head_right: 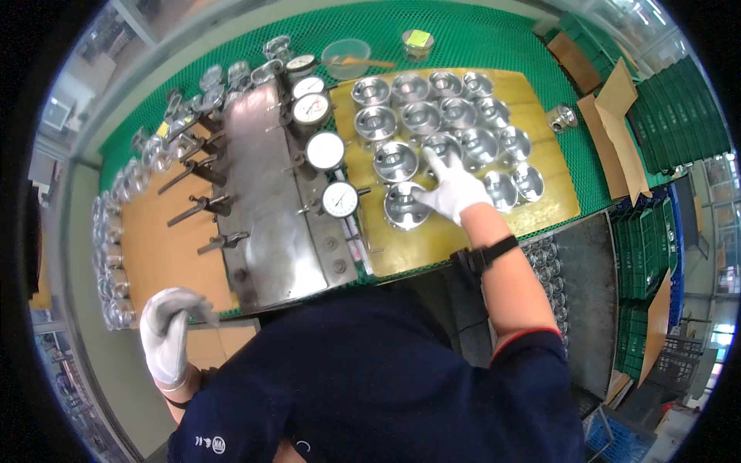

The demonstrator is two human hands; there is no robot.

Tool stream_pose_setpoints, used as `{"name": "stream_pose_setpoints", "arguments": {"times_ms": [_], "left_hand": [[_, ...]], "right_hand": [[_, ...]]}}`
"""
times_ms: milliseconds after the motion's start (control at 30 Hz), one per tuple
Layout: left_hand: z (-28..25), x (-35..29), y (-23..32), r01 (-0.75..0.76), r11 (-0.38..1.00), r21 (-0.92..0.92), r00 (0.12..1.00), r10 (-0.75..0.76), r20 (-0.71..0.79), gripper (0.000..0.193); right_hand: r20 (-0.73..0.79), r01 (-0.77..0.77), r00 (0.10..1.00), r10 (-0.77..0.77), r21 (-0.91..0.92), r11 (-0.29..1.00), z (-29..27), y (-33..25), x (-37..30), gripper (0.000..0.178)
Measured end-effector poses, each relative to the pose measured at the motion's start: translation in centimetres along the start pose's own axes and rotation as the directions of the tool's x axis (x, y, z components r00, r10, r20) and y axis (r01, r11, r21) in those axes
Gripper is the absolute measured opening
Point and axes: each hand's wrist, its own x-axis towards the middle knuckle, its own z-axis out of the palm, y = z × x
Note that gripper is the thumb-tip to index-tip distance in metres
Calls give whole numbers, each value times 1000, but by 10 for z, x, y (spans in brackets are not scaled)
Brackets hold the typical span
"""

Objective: Inspecting metal pistons using a row of dial gauges and sorting them into storage containers.

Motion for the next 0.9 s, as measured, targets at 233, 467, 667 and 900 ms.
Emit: {"name": "stream_pose_setpoints", "arguments": {"times_ms": [233, 467, 667, 900], "left_hand": [[34, 3, 5, 27, 996, 80, 1000, -26, -11, 19], [71, 3, 15, 120, 992, 27, 993, -120, -8, 20], [75, -10, 17, 120, 989, 84, 993, -119, -9, 19], [74, -21, -17, 276, 958, -81, 959, -269, 88, 21]], "right_hand": [[379, 43, 925, 10, -131, 990, -11, -28, 24, 98], [276, 2, 961, 32, -123, 992, 7, -42, 21, 56], [281, 176, 951, -130, -143, 974, 9, -17, -3, 54], [367, 348, 889, -272, -158, 924, 0, 8, -12, 68]]}}
